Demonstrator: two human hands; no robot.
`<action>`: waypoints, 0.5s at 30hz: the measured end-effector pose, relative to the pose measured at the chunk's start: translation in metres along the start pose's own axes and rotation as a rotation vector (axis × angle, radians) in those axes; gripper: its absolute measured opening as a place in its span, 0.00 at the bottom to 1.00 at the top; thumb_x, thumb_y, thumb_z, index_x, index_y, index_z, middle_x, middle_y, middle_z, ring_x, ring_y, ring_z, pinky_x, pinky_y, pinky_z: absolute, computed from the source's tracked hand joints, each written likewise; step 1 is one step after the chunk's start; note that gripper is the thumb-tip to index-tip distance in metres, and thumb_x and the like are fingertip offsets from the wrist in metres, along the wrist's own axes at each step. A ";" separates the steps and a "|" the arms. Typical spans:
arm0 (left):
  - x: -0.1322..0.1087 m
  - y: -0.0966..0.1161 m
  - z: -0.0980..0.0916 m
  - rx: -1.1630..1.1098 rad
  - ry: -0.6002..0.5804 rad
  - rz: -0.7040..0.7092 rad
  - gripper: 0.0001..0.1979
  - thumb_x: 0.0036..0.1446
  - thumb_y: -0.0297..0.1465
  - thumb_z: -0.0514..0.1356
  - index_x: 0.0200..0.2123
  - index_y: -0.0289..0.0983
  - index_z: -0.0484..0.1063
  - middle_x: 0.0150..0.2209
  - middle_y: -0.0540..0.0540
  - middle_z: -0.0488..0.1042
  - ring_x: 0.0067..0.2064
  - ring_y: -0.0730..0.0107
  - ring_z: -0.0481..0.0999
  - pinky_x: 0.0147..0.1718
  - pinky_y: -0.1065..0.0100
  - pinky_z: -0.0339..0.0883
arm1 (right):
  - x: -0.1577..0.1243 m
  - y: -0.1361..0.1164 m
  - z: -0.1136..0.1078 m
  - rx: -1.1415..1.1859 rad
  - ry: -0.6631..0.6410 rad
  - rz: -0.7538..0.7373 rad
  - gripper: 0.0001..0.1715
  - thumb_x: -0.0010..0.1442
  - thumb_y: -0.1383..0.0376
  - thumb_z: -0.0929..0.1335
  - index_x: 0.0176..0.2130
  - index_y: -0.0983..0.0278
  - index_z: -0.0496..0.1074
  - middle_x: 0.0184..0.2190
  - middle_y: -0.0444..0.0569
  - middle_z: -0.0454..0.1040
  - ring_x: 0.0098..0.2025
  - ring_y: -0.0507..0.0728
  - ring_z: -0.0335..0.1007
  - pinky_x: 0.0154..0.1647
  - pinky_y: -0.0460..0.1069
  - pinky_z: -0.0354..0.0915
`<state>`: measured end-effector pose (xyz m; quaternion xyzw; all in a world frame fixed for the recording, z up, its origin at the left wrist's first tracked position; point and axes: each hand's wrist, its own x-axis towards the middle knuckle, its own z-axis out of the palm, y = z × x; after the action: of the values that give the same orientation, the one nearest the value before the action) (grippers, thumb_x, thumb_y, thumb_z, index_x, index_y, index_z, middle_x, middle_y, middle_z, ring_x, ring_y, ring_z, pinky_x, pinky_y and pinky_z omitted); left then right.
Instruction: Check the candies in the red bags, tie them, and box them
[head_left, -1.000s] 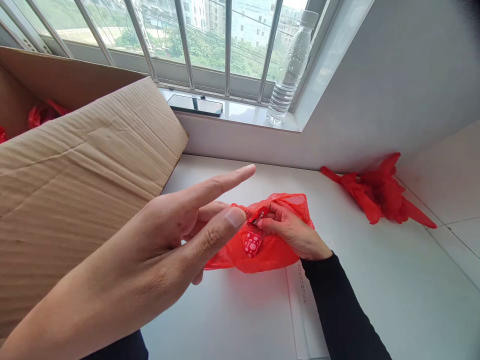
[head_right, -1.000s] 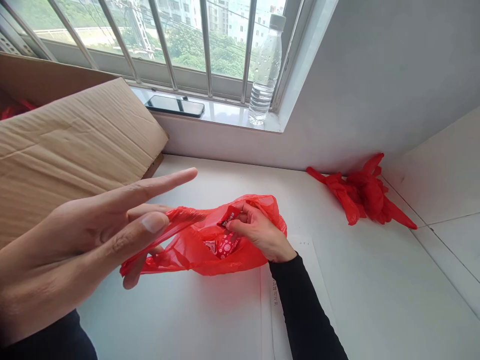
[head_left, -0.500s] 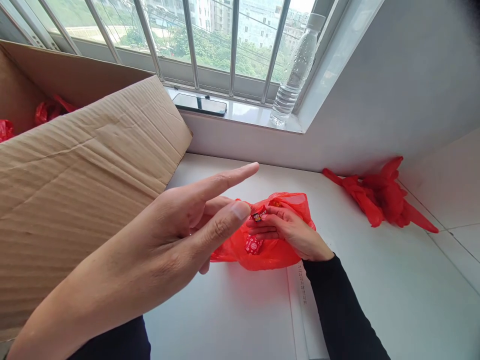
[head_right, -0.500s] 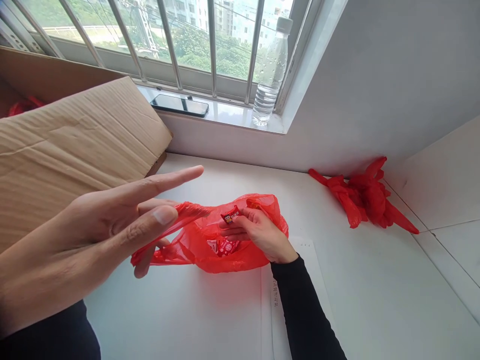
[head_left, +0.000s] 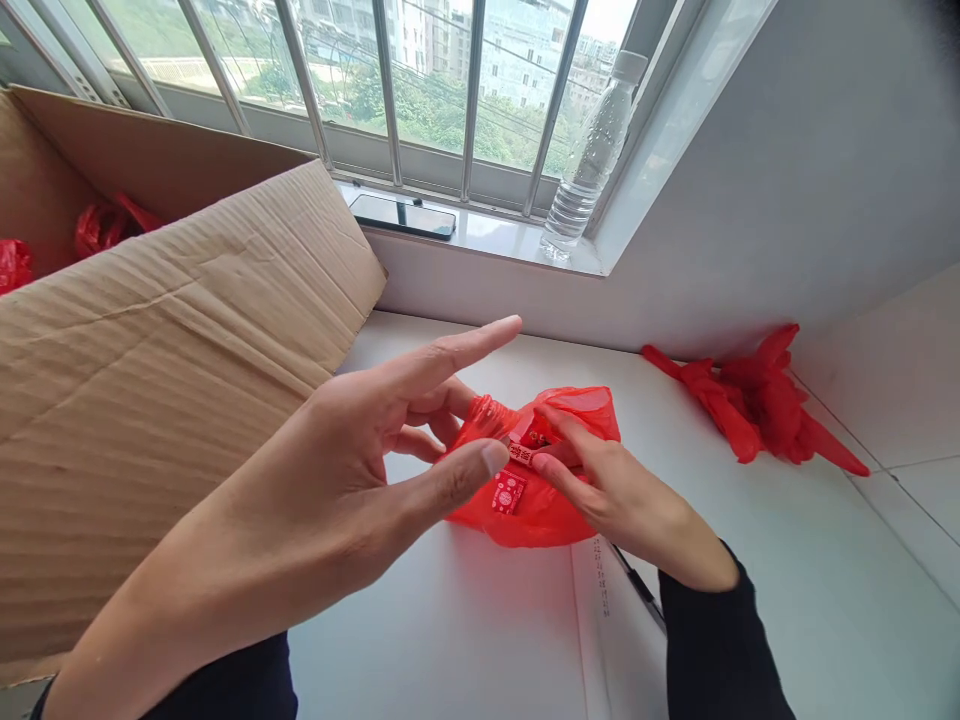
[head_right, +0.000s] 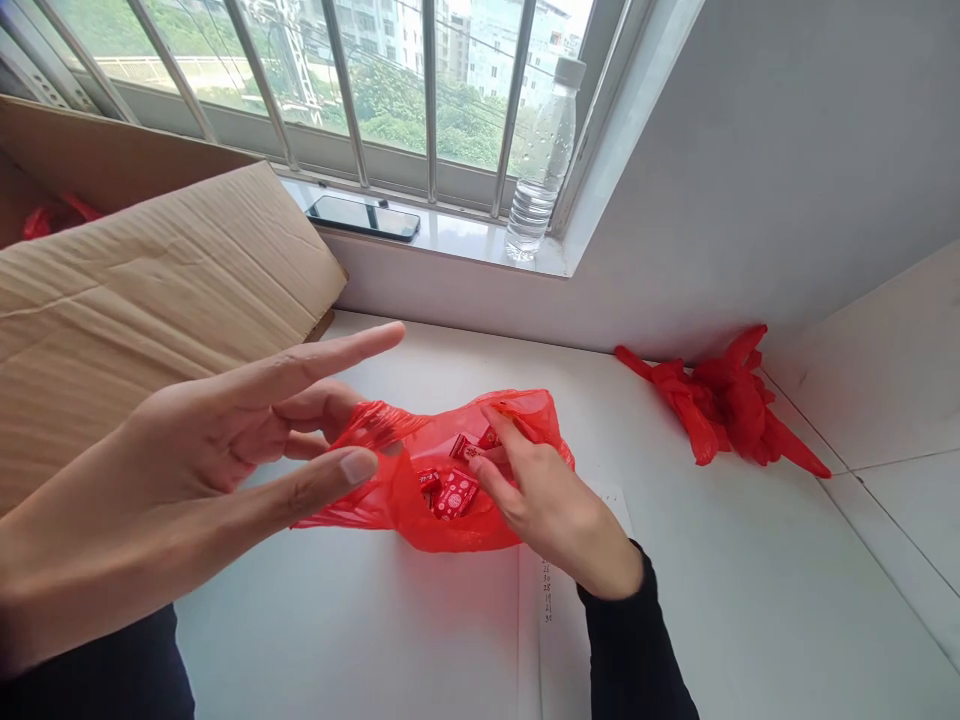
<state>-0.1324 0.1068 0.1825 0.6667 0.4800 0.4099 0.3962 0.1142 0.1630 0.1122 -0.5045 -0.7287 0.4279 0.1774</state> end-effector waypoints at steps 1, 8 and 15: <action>0.001 0.000 0.000 0.000 0.016 0.004 0.31 0.62 0.39 0.66 0.67 0.56 0.66 0.33 0.52 0.81 0.33 0.67 0.82 0.32 0.75 0.78 | -0.006 -0.003 -0.007 -0.089 0.055 -0.002 0.29 0.69 0.52 0.67 0.66 0.51 0.64 0.46 0.49 0.82 0.48 0.65 0.80 0.46 0.58 0.73; 0.004 0.002 0.002 -0.120 0.121 -0.074 0.21 0.63 0.39 0.65 0.60 0.50 0.76 0.25 0.51 0.72 0.23 0.73 0.71 0.16 0.78 0.66 | -0.013 0.004 -0.020 -0.404 0.289 -0.016 0.10 0.64 0.59 0.71 0.46 0.55 0.73 0.45 0.50 0.79 0.47 0.66 0.76 0.46 0.59 0.69; 0.014 0.003 0.013 -0.483 0.121 -0.104 0.22 0.59 0.31 0.70 0.55 0.52 0.77 0.41 0.49 0.78 0.39 0.71 0.78 0.37 0.77 0.78 | 0.006 0.026 -0.003 -0.320 0.139 0.010 0.22 0.62 0.66 0.71 0.55 0.55 0.70 0.51 0.48 0.81 0.52 0.64 0.78 0.45 0.56 0.69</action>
<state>-0.1166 0.1179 0.1828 0.5011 0.4247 0.5311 0.5352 0.1288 0.1728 0.0917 -0.5582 -0.7711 0.2713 0.1424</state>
